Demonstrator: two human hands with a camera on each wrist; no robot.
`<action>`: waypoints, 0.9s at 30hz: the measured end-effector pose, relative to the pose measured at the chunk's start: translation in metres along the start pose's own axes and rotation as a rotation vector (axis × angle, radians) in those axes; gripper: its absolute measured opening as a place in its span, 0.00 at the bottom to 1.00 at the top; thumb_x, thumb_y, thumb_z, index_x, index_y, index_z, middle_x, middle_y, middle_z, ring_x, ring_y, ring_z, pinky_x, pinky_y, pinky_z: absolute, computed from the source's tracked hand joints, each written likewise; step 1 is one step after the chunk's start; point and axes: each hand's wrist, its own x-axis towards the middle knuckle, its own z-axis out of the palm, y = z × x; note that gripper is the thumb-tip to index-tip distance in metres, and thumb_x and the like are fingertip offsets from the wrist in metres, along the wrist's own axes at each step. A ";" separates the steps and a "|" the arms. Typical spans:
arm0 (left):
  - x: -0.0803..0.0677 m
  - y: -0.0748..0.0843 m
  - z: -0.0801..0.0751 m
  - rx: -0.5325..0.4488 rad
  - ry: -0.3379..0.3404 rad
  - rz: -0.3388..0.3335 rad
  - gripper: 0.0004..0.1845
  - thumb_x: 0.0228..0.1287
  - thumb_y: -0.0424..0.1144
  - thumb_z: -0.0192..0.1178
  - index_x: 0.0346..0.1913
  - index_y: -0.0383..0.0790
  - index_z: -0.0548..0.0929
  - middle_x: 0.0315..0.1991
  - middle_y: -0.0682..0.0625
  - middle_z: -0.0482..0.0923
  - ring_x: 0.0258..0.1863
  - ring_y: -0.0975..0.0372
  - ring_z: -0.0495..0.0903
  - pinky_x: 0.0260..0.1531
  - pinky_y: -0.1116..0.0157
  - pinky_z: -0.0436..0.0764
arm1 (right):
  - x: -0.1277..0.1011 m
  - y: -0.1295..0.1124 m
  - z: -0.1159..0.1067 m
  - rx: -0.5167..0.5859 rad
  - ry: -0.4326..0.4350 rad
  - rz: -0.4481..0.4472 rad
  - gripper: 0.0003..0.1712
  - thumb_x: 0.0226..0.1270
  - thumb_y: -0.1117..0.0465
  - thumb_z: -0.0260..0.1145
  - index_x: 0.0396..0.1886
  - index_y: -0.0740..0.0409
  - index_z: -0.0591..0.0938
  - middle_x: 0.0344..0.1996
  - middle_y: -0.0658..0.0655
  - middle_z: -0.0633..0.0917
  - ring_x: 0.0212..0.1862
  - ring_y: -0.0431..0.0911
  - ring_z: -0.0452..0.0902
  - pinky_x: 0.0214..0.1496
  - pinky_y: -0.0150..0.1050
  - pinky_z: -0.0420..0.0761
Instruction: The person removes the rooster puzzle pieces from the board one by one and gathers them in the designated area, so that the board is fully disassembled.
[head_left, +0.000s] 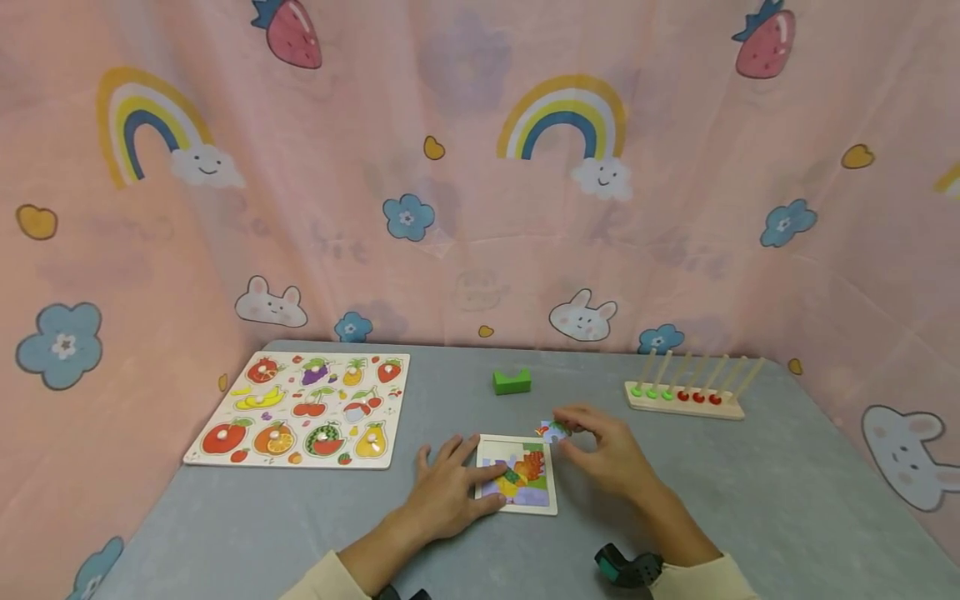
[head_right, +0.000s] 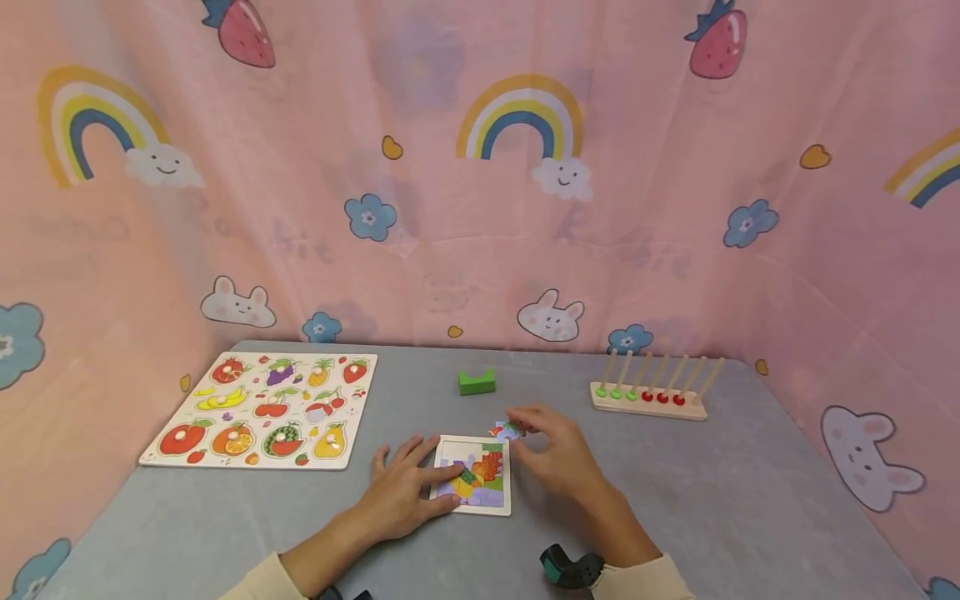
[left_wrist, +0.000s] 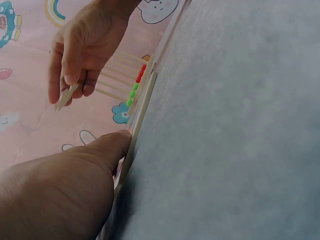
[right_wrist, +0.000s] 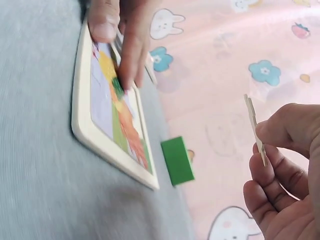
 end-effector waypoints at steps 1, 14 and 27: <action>0.000 0.000 0.000 0.000 0.002 0.001 0.25 0.48 0.68 0.48 0.50 0.68 0.74 0.59 0.47 0.62 0.57 0.48 0.57 0.44 0.37 0.46 | -0.001 0.003 -0.003 -0.011 0.000 -0.009 0.21 0.45 0.77 0.64 0.44 0.65 0.77 0.38 0.56 0.77 0.35 0.51 0.72 0.37 0.38 0.73; -0.001 0.001 -0.001 -0.016 -0.020 -0.009 0.26 0.49 0.68 0.47 0.51 0.68 0.73 0.60 0.47 0.61 0.58 0.48 0.56 0.44 0.37 0.44 | -0.027 0.040 -0.035 -0.093 0.031 0.004 0.24 0.46 0.73 0.66 0.47 0.57 0.77 0.42 0.49 0.77 0.38 0.43 0.72 0.38 0.26 0.70; -0.001 0.000 0.001 -0.021 -0.018 -0.008 0.26 0.48 0.68 0.47 0.51 0.68 0.73 0.60 0.47 0.61 0.58 0.48 0.55 0.45 0.37 0.44 | -0.050 0.053 -0.071 -0.161 0.066 0.024 0.26 0.44 0.77 0.66 0.47 0.61 0.76 0.39 0.53 0.77 0.36 0.44 0.70 0.39 0.22 0.67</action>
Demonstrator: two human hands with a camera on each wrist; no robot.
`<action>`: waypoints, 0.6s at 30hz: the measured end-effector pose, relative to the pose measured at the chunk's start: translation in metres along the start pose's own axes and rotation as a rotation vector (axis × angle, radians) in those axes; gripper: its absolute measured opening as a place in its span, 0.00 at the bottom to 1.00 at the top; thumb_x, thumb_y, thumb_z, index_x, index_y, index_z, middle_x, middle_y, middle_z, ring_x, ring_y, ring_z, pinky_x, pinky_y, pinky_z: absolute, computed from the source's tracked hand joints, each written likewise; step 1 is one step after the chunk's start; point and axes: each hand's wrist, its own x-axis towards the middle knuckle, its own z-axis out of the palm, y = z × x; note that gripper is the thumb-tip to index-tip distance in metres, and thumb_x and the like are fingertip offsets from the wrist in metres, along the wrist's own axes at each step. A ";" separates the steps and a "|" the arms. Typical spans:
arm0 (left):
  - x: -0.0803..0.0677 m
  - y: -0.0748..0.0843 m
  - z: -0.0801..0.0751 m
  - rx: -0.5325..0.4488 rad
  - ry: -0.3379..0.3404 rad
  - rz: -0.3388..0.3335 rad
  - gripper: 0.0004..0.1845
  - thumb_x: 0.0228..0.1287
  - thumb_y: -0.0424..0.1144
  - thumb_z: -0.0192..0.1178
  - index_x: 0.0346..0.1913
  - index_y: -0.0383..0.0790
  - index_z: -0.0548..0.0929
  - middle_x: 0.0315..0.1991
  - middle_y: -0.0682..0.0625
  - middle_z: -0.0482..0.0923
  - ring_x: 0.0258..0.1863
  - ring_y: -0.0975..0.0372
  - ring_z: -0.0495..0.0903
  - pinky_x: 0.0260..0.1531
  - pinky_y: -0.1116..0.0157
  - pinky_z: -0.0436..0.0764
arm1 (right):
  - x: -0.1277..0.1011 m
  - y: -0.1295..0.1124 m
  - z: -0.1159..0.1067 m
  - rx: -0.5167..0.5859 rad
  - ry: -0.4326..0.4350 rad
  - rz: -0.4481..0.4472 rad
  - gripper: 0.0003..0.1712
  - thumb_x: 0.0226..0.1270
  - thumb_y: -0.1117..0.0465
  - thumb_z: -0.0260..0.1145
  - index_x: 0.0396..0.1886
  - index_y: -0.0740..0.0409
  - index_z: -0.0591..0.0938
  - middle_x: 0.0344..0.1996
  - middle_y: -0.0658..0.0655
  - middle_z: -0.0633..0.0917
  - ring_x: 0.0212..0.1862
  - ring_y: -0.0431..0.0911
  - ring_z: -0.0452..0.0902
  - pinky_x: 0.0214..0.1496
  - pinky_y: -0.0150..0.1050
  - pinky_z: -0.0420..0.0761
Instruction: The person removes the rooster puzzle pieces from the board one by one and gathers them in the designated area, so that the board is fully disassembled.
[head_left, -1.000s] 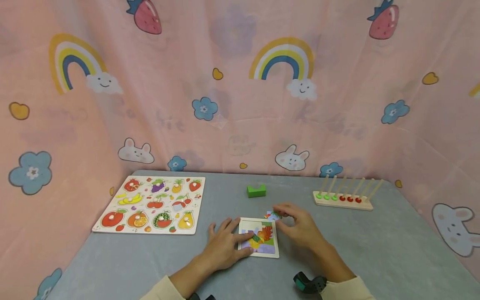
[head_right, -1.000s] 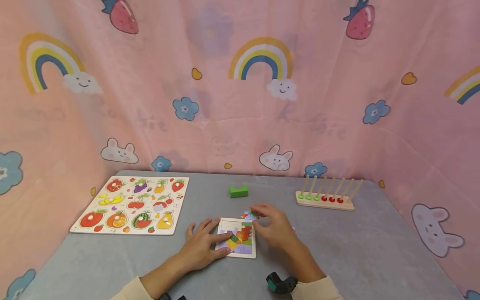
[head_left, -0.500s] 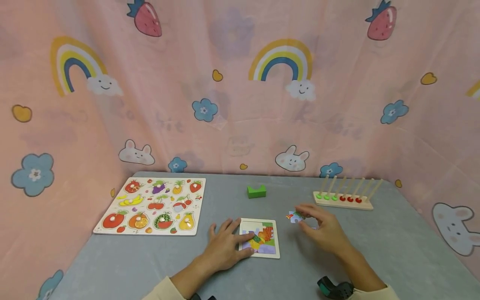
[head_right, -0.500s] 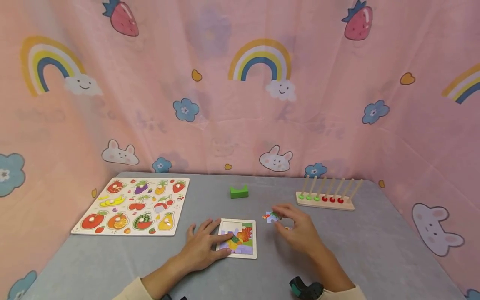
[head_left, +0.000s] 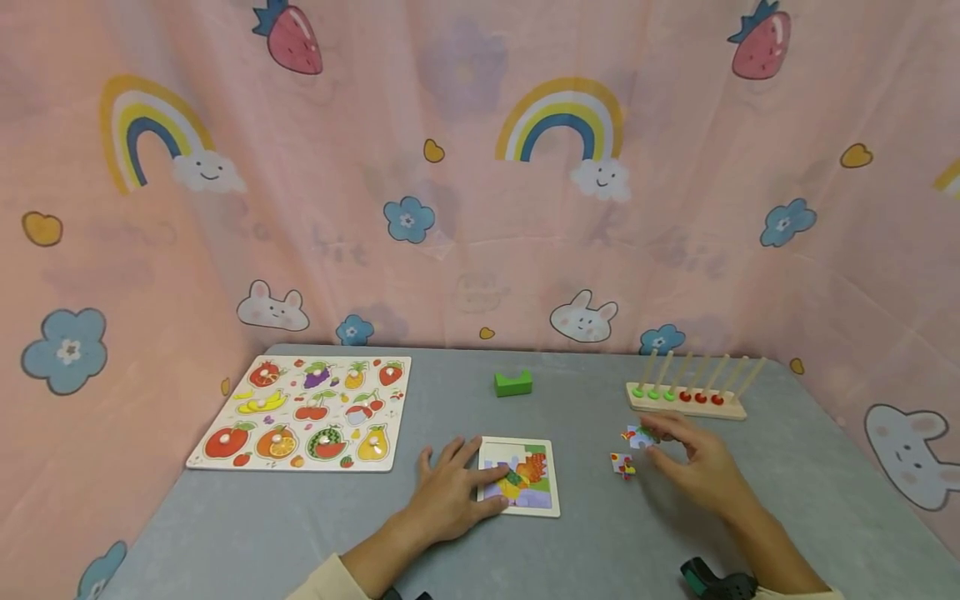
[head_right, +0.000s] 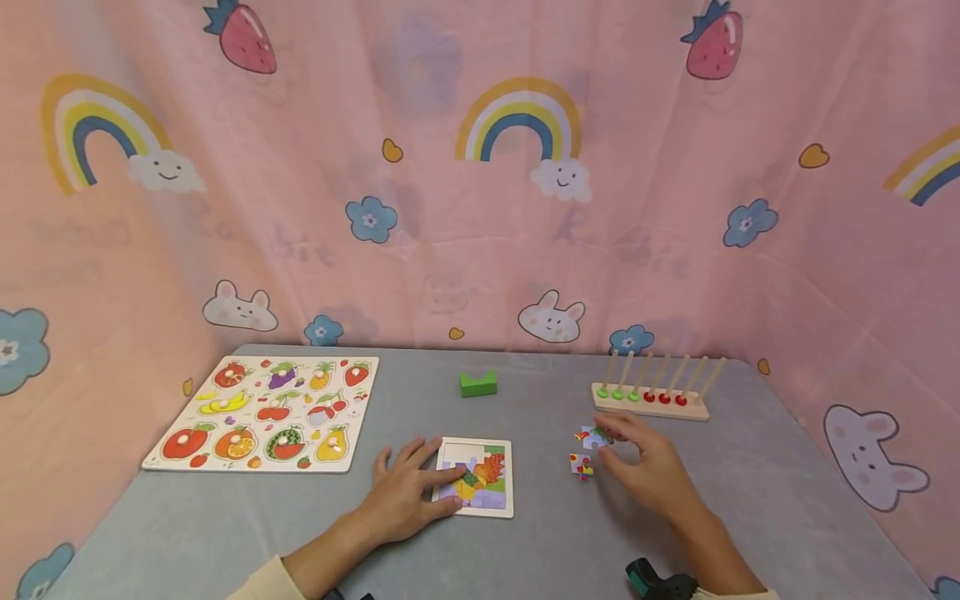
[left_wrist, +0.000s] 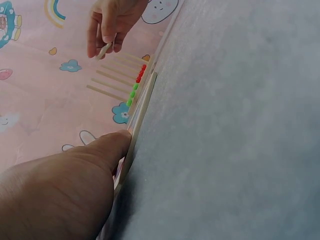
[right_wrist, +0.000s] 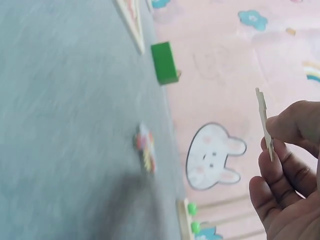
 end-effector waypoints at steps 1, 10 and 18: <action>0.000 0.000 0.000 0.002 0.000 0.002 0.26 0.48 0.68 0.47 0.51 0.68 0.73 0.60 0.47 0.61 0.58 0.48 0.56 0.45 0.37 0.44 | -0.002 0.002 -0.001 -0.025 0.005 0.002 0.26 0.43 0.77 0.66 0.46 0.61 0.77 0.39 0.53 0.77 0.36 0.44 0.71 0.38 0.22 0.68; 0.000 0.000 0.000 0.005 -0.003 0.001 0.25 0.49 0.68 0.46 0.51 0.69 0.73 0.60 0.47 0.60 0.58 0.48 0.56 0.45 0.37 0.44 | -0.017 0.023 -0.008 -0.135 0.011 0.107 0.24 0.45 0.70 0.68 0.46 0.55 0.78 0.40 0.51 0.78 0.37 0.42 0.71 0.36 0.28 0.69; 0.000 -0.001 0.002 0.003 0.004 0.004 0.25 0.49 0.68 0.47 0.51 0.68 0.73 0.60 0.47 0.61 0.58 0.48 0.56 0.44 0.37 0.45 | -0.029 0.040 -0.015 -0.161 0.004 0.158 0.25 0.45 0.70 0.68 0.48 0.54 0.77 0.39 0.50 0.79 0.35 0.40 0.71 0.34 0.32 0.70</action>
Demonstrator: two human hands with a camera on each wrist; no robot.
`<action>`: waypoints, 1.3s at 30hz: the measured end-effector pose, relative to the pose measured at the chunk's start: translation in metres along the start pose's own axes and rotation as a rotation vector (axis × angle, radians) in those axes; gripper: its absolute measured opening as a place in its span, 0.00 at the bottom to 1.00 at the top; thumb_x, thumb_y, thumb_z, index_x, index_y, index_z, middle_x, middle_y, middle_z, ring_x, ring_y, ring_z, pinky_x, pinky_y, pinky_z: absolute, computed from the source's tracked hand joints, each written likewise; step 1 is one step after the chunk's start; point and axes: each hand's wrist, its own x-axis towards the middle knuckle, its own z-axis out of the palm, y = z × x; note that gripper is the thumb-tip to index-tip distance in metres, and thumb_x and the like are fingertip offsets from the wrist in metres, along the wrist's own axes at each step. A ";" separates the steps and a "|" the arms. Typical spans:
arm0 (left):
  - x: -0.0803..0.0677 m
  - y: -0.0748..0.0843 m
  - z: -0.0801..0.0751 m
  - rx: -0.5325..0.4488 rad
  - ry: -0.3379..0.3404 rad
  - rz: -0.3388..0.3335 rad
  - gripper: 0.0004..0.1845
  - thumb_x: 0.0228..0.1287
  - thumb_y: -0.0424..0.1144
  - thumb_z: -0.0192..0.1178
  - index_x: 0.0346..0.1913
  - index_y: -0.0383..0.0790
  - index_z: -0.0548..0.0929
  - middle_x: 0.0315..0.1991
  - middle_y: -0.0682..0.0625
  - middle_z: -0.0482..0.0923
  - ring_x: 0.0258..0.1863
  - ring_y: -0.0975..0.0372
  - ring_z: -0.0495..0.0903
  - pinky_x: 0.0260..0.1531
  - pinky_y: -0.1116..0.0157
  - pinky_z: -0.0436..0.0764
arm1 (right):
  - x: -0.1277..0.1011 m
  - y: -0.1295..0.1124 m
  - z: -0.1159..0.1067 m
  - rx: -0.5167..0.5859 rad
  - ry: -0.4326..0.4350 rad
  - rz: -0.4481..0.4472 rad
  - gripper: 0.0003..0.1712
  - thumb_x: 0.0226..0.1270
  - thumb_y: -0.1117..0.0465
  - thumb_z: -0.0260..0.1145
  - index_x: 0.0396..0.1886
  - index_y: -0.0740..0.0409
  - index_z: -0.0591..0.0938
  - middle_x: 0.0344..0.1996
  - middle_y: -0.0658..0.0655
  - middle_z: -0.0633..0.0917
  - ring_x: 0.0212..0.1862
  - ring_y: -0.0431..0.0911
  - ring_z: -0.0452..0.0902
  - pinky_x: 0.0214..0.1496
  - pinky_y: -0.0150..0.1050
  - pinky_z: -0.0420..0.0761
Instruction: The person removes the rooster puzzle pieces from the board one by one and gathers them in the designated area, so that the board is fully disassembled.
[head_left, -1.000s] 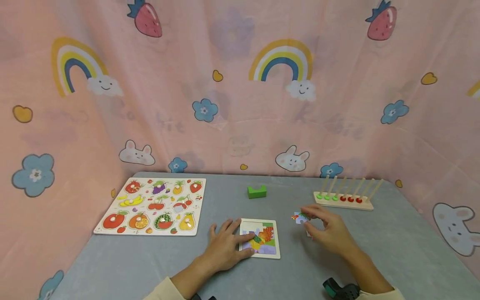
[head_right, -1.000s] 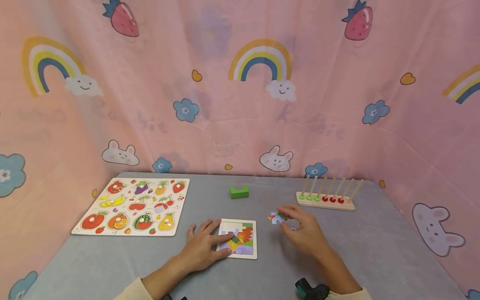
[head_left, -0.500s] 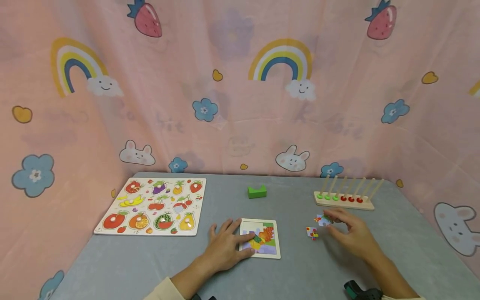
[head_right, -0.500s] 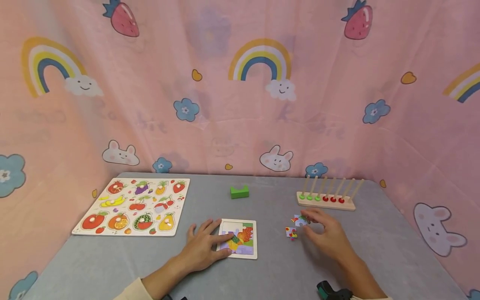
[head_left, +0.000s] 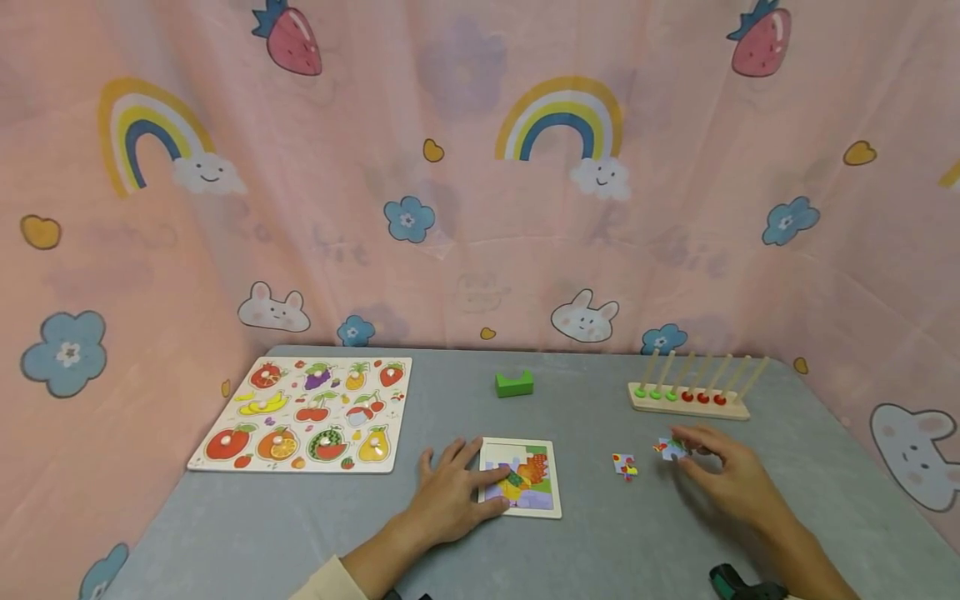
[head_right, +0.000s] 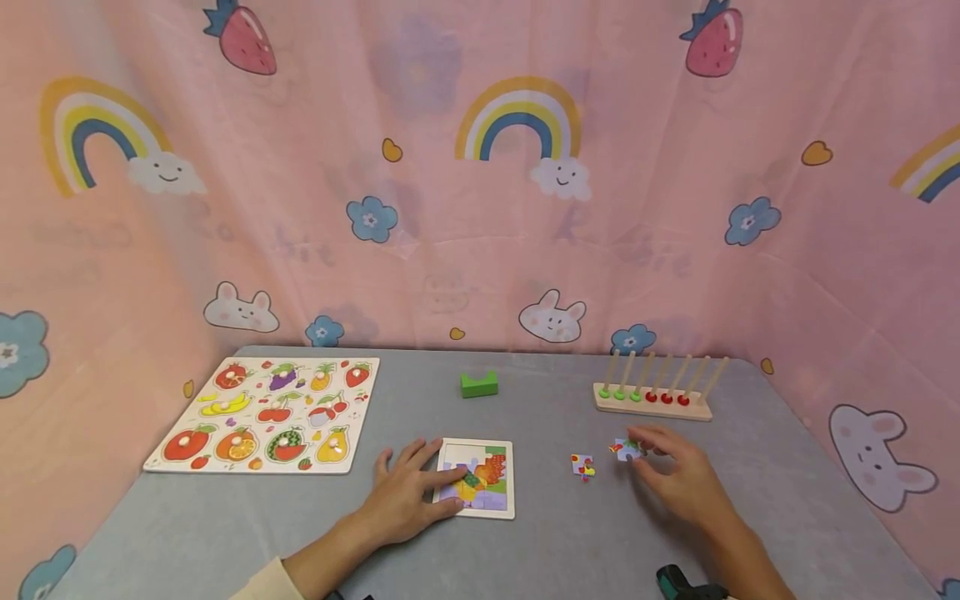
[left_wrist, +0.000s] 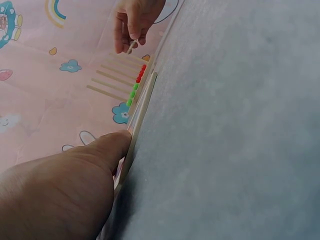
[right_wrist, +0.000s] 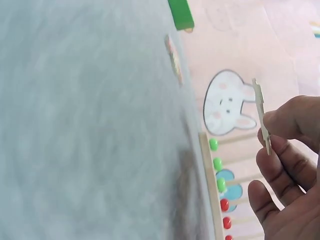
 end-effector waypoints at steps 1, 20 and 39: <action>0.000 0.000 0.000 0.002 0.002 0.001 0.25 0.49 0.68 0.47 0.51 0.68 0.73 0.60 0.47 0.61 0.58 0.48 0.56 0.45 0.37 0.44 | -0.001 0.002 0.000 0.001 0.000 -0.001 0.26 0.45 0.70 0.68 0.48 0.54 0.77 0.38 0.50 0.79 0.35 0.40 0.71 0.34 0.31 0.70; 0.000 0.001 -0.003 0.013 -0.007 0.001 0.25 0.49 0.68 0.47 0.51 0.68 0.73 0.60 0.47 0.61 0.58 0.48 0.56 0.45 0.37 0.45 | -0.009 0.023 0.009 0.104 -0.074 0.021 0.25 0.43 0.76 0.66 0.47 0.65 0.76 0.38 0.56 0.79 0.41 0.40 0.74 0.39 0.23 0.70; 0.000 0.000 -0.003 0.005 -0.013 0.003 0.25 0.49 0.68 0.46 0.51 0.68 0.73 0.60 0.47 0.61 0.58 0.48 0.56 0.44 0.37 0.45 | -0.002 0.015 -0.001 -0.002 -0.154 0.142 0.24 0.51 0.64 0.66 0.51 0.60 0.74 0.43 0.55 0.77 0.40 0.49 0.72 0.38 0.39 0.72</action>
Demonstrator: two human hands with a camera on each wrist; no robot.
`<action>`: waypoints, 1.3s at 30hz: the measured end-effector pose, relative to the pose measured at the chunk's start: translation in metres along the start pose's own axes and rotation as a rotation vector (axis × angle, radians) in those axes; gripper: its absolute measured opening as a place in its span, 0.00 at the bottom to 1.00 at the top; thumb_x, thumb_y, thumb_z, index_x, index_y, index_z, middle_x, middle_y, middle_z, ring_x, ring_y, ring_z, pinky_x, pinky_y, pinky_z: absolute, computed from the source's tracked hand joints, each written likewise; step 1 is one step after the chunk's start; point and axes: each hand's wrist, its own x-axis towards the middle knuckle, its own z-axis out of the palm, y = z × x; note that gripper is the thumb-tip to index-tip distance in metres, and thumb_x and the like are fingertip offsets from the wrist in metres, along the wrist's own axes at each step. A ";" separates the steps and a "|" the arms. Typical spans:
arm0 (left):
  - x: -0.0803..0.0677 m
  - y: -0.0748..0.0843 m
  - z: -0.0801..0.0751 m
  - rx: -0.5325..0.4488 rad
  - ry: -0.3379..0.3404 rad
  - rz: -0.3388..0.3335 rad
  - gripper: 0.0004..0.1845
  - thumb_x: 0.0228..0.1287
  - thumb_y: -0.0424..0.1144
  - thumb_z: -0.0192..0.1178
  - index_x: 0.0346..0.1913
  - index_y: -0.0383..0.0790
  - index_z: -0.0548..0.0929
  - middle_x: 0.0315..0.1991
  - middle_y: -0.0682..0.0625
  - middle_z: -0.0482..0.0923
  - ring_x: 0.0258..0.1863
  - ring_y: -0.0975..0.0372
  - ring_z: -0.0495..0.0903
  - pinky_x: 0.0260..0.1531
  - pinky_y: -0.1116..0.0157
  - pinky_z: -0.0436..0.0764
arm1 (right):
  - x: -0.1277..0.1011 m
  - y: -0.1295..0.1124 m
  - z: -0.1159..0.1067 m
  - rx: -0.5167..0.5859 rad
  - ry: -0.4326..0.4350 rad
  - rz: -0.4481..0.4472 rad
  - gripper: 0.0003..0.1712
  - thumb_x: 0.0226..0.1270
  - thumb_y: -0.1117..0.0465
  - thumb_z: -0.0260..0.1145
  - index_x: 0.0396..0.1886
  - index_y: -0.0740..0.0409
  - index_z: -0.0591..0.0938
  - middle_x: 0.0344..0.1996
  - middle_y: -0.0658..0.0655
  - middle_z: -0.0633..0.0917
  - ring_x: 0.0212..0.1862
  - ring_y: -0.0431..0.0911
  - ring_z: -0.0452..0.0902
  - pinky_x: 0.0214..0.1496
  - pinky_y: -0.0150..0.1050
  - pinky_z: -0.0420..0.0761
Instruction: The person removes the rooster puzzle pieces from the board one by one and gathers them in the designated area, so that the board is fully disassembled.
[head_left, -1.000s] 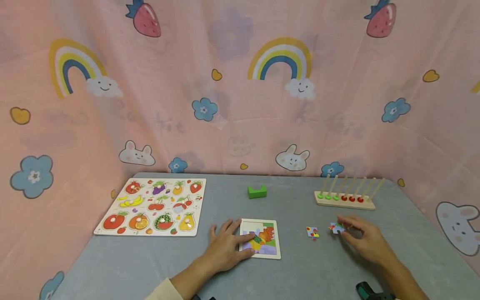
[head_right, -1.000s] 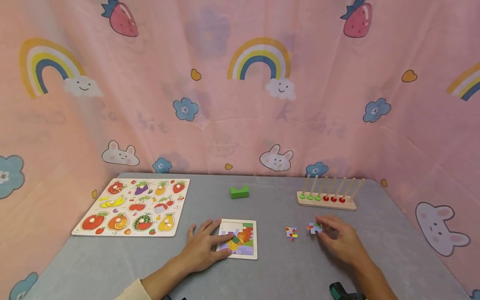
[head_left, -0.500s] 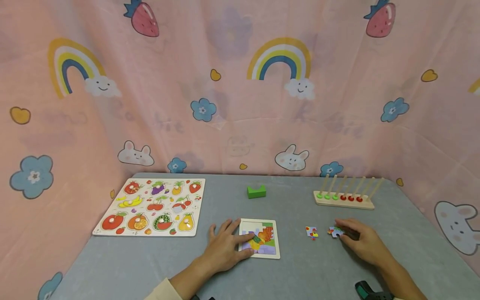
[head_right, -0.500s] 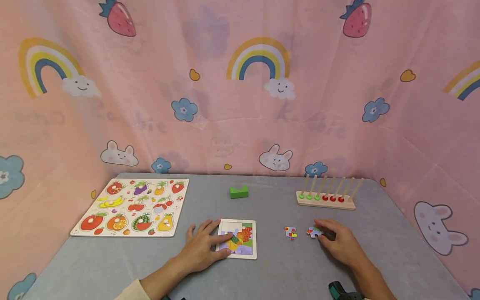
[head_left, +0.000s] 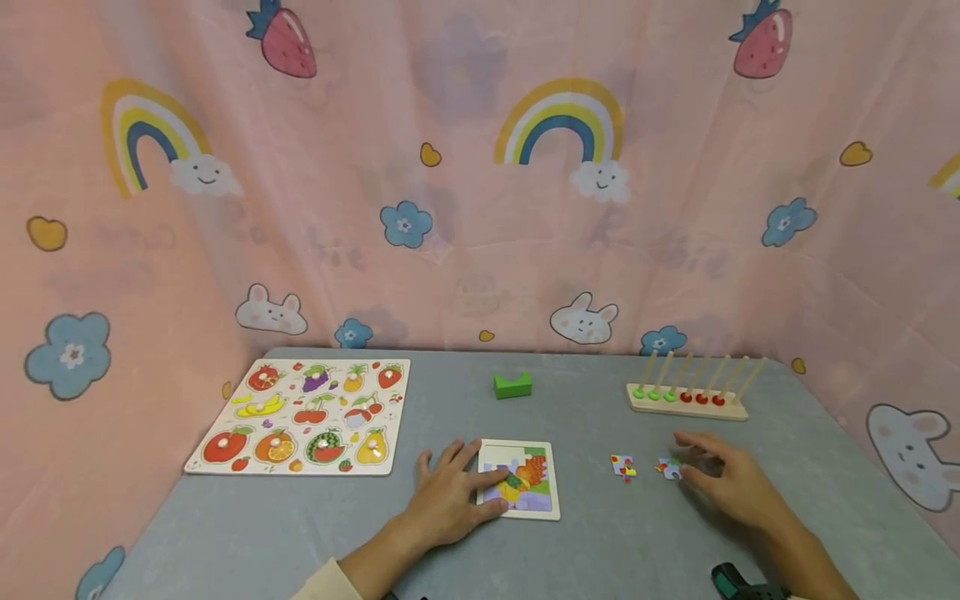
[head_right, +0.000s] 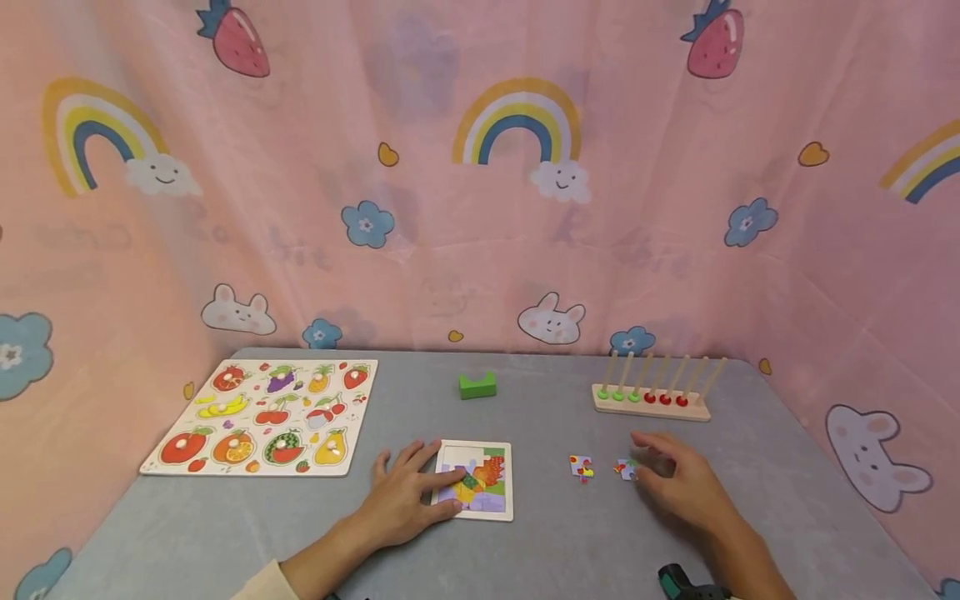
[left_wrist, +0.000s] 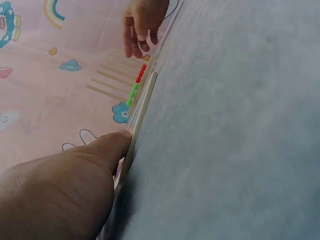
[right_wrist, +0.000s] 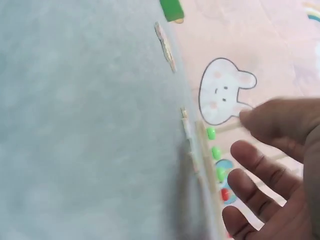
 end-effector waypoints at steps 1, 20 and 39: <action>0.000 0.000 0.000 -0.002 0.000 -0.001 0.25 0.49 0.68 0.46 0.51 0.68 0.73 0.60 0.47 0.61 0.58 0.48 0.56 0.44 0.37 0.44 | 0.001 -0.004 -0.002 -0.002 -0.003 0.006 0.24 0.52 0.62 0.65 0.51 0.59 0.74 0.43 0.55 0.77 0.41 0.49 0.71 0.38 0.42 0.71; 0.000 0.001 0.002 -0.010 0.000 -0.001 0.25 0.49 0.68 0.46 0.51 0.68 0.73 0.60 0.47 0.61 0.58 0.49 0.55 0.44 0.37 0.44 | 0.021 -0.079 -0.014 0.100 0.059 -0.063 0.26 0.53 0.55 0.65 0.54 0.48 0.72 0.46 0.49 0.75 0.45 0.43 0.66 0.41 0.33 0.66; 0.000 0.002 0.000 -0.002 -0.015 -0.004 0.25 0.50 0.67 0.46 0.51 0.68 0.74 0.60 0.46 0.60 0.58 0.48 0.56 0.44 0.37 0.45 | 0.041 -0.111 0.022 0.243 0.028 -0.137 0.24 0.52 0.60 0.66 0.51 0.51 0.74 0.45 0.51 0.76 0.45 0.46 0.68 0.41 0.46 0.68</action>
